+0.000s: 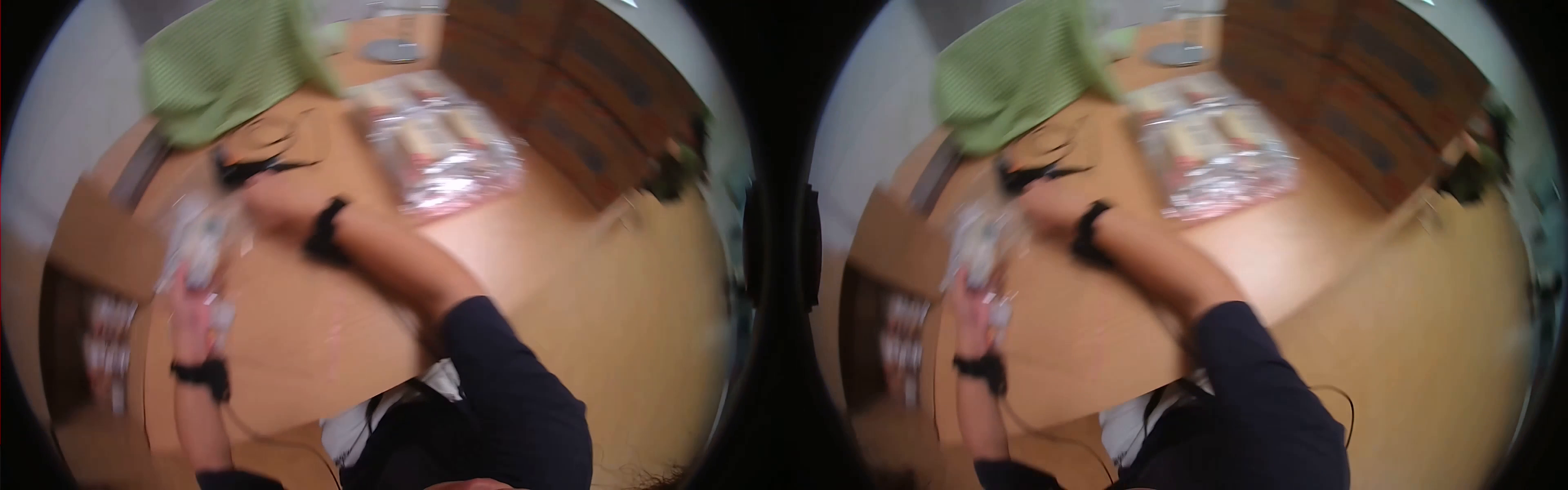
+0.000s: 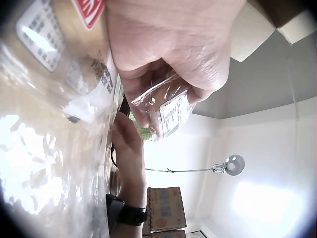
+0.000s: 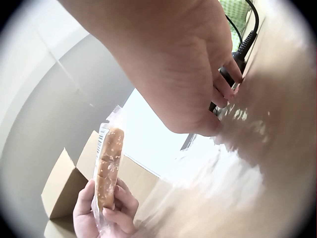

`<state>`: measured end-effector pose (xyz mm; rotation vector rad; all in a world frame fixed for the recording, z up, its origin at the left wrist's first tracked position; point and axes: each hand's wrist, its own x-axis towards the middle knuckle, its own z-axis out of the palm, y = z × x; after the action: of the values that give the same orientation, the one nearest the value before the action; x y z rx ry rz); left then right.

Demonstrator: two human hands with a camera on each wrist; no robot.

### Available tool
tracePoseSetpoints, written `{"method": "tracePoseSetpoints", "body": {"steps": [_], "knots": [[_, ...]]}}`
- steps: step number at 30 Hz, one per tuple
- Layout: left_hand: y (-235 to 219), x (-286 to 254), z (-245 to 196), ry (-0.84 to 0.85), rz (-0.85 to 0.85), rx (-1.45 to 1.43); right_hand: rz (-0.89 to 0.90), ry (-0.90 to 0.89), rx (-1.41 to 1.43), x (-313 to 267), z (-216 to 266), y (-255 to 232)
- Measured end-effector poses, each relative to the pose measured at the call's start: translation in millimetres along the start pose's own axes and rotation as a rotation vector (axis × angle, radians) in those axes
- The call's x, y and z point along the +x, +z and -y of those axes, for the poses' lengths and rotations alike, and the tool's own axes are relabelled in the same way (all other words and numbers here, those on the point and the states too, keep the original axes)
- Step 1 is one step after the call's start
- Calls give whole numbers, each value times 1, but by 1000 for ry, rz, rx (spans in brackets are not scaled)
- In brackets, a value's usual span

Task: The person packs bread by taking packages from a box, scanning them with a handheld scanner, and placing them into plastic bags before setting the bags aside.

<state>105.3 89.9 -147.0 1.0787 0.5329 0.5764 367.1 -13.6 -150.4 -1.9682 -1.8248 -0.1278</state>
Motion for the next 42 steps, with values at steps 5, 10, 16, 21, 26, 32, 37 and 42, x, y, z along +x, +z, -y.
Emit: {"method": "tracePoseSetpoints", "body": {"steps": [5, 10, 16, 21, 26, 32, 37, 42], "knots": [[4, 17, 6, 60, 18, -126, 246, 88, 52, 24, -14, -9], [9, 6, 2, 135, 61, -183, -79, 85, 95, 40, -10, -21], [14, 4, -1, 146, 63, -174, 17, 209, -89, 72, -35, 4], [15, 3, -3, 153, 67, -168, 59, 251, -55, 70, -30, -12], [12, 6, 0, 172, 106, -187, -246, 239, 292, 47, -21, -69], [14, 6, 0, 200, 118, -161, -14, 274, 878, -25, 56, -179], [16, 5, -2, 200, 130, -165, 118, 327, 620, -47, 90, -198], [16, 4, -2, 206, 142, -156, 158, 263, 449, -47, 96, -199]]}}
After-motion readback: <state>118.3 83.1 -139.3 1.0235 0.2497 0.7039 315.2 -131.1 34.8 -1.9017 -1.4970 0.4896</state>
